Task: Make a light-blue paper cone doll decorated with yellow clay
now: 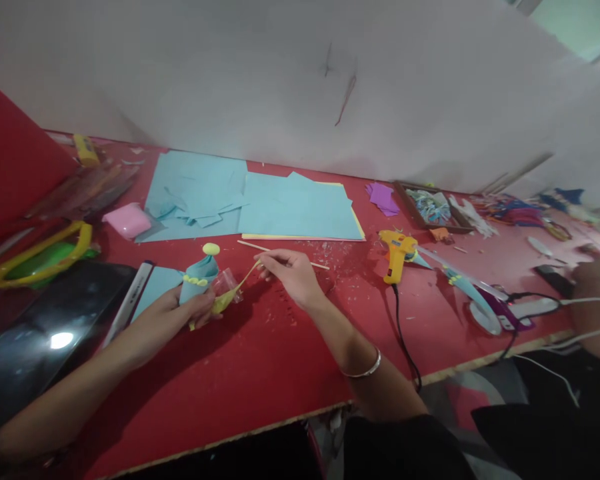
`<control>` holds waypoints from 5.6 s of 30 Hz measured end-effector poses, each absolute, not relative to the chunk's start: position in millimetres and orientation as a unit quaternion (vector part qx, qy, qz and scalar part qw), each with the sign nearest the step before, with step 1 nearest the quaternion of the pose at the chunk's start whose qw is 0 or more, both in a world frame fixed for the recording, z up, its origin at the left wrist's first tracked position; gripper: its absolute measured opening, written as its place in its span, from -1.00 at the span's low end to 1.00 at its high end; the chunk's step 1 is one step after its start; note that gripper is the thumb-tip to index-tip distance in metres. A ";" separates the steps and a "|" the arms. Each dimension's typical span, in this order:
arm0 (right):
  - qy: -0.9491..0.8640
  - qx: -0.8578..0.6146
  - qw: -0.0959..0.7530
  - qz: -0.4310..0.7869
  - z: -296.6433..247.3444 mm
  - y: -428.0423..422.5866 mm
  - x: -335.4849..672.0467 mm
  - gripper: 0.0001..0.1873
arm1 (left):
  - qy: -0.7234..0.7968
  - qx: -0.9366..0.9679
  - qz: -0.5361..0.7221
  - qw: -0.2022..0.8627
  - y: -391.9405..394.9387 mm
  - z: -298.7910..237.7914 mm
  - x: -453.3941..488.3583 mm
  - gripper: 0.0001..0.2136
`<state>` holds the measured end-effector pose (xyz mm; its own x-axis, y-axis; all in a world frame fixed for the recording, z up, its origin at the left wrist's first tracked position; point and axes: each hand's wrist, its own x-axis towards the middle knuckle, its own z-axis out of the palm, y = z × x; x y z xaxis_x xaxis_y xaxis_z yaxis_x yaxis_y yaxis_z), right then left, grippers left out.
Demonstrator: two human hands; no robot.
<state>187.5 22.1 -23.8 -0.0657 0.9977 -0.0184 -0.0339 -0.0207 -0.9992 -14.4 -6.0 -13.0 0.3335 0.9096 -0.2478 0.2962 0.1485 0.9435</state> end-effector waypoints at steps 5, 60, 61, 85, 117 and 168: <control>-0.594 -0.492 0.416 0.482 -24.8 17.9 187.2 -0.86 | 0.492 0.600 0.268 0.572 -6.3 -11.8 -14.7 -0.67; -0.491 -0.497 0.451 0.555 -25.0 18.6 183.9 -0.90 | 0.512 0.614 0.251 0.547 -8.0 -8.7 -14.6 -0.69; -0.482 -0.491 0.452 0.567 -24.6 18.2 183.5 -0.87 | 0.511 0.615 0.250 0.547 -7.7 -9.1 -14.7 -0.70; -0.569 -0.505 0.462 0.456 -22.8 11.2 174.5 -0.92 | 0.549 0.601 0.238 0.530 -17.6 -5.0 -13.0 -0.66; -0.729 -0.414 0.465 0.285 -4.4 -22.9 151.0 -0.91 | 0.466 0.605 0.170 0.622 -22.4 -2.6 -3.6 -0.76; -0.711 -0.395 0.495 0.305 -9.5 -20.1 148.7 -0.96 | 0.426 0.633 0.147 0.629 -21.3 -1.6 -3.6 -0.75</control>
<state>148.7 -20.1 -9.5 -0.1971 0.8641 0.4631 0.2598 0.5016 -0.8252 -3.6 -21.3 -1.6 0.5931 0.7251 -0.3499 0.3538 0.1557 0.9223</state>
